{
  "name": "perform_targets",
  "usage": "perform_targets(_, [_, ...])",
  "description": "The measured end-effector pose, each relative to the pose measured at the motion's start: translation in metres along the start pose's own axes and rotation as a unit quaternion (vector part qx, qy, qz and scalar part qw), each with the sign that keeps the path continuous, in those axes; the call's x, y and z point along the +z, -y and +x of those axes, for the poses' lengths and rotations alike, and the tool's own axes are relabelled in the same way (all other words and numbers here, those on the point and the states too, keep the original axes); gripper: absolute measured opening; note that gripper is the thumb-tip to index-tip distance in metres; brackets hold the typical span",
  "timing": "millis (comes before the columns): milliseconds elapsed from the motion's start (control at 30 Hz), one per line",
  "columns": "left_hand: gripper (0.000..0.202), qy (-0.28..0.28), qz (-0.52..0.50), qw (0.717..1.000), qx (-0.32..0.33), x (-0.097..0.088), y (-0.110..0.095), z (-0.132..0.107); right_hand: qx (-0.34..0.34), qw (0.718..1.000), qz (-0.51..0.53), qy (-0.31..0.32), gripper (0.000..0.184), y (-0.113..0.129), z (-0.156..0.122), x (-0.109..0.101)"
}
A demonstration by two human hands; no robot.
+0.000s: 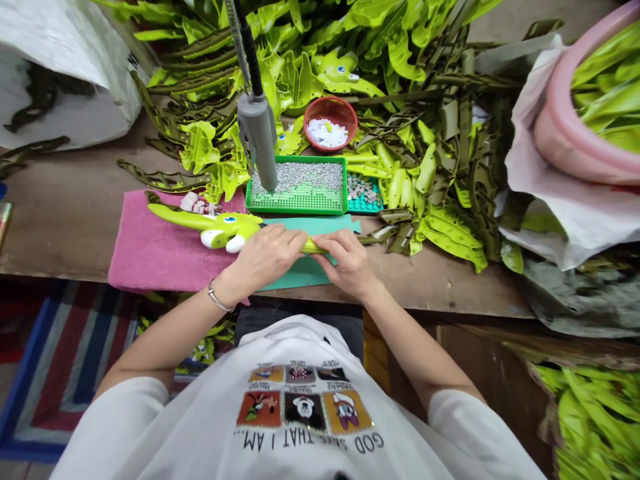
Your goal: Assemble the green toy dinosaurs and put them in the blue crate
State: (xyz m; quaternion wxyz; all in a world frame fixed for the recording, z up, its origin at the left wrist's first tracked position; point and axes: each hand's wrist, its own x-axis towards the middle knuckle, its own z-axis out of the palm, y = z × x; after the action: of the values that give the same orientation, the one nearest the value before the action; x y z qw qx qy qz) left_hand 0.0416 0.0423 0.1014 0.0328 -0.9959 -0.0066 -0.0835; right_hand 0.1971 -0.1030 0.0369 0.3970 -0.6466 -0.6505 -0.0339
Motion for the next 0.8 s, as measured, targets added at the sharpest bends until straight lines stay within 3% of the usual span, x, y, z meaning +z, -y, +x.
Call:
perform_targets(133, [0.024, 0.014, -0.002, 1.000, -0.017, -0.007, 0.002, 0.000, 0.040, 0.999, 0.003, -0.026, 0.048, -0.016, -0.004, -0.012])
perform_targets(267, [0.018, 0.013, 0.019, 0.999, -0.038, -0.012, -0.011, 0.011, 0.092, 0.994, 0.030, -0.053, 0.025, -0.036, -0.016, -0.019])
perform_targets(333, [0.021, -0.004, 0.032, 0.998, -0.047, -0.009, -0.026, 0.021, 0.076, 0.993, 0.034, -0.081, 0.015, -0.038, -0.019, -0.018])
perform_targets(433, [0.023, -0.030, 0.043, 0.997, -0.049, 0.001, -0.044, 0.036, 0.051, 0.991, 0.021, -0.120, 0.015, -0.036, -0.019, -0.016])
perform_targets(533, [0.026, -0.044, 0.038, 0.998, -0.035, 0.012, -0.046, 0.044, 0.033, 0.990, 0.005, -0.134, 0.016, -0.032, -0.018, -0.017])
perform_targets(667, [0.029, -0.046, 0.030, 0.998, -0.022, 0.023, -0.044, 0.040, -0.002, 0.992, -0.013, -0.124, 0.019, -0.030, -0.023, -0.016])
perform_targets(800, [0.029, -0.041, 0.013, 0.997, -0.067, 0.030, -0.056, 0.022, -0.029, 0.994, -0.029, -0.101, 0.024, -0.031, -0.030, -0.009])
